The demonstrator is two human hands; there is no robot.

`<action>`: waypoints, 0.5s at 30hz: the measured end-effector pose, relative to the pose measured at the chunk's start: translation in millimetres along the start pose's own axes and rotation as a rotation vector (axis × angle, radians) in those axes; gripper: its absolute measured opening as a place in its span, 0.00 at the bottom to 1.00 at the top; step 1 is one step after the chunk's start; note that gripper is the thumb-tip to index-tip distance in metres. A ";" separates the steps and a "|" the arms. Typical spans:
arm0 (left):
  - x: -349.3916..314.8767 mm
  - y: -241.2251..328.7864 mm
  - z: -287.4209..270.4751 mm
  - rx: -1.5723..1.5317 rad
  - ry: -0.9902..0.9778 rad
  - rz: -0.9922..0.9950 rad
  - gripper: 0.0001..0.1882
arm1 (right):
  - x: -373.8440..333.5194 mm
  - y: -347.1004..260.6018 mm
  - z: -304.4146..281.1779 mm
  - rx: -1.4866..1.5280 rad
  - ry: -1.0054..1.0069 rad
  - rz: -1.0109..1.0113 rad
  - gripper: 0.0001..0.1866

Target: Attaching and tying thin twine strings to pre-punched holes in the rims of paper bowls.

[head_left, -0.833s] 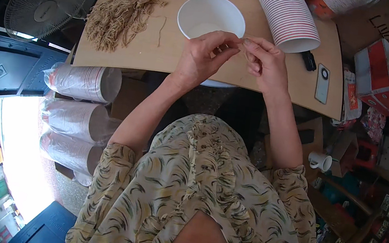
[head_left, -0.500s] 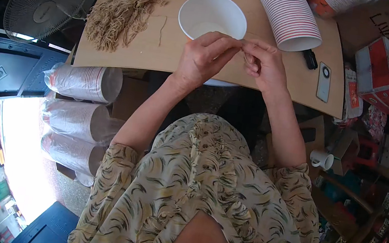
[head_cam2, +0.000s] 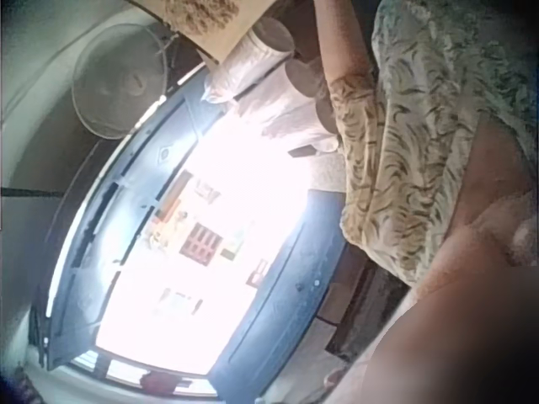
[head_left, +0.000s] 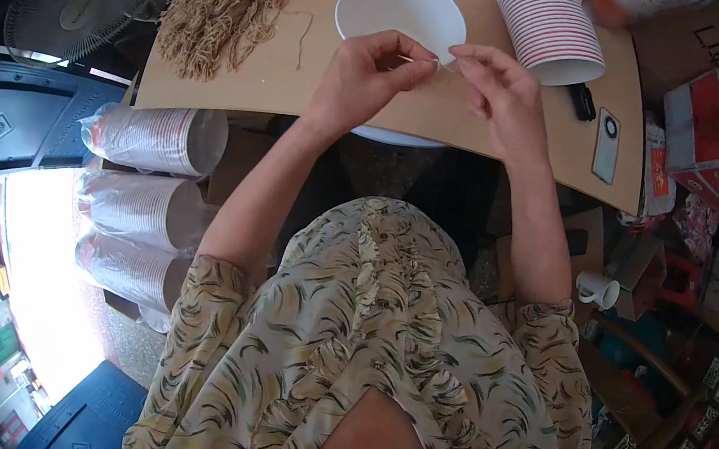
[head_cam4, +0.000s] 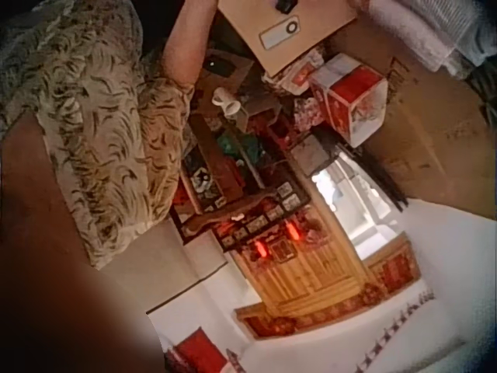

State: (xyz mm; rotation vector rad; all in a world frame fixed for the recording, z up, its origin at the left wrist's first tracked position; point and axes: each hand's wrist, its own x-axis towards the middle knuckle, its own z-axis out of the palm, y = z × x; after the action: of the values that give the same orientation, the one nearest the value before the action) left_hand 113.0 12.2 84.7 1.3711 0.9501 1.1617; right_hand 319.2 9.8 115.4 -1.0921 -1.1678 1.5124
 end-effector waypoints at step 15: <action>7.9 7.5 -5.0 -0.387 -0.092 -0.333 0.10 | -13.5 4.3 14.5 -0.716 0.149 -0.560 0.10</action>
State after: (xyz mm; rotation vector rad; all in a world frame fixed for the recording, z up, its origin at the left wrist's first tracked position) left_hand 109.3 20.0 93.0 0.9083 0.8003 0.9583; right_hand 307.2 -6.5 115.1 -1.1581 -1.7840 0.5704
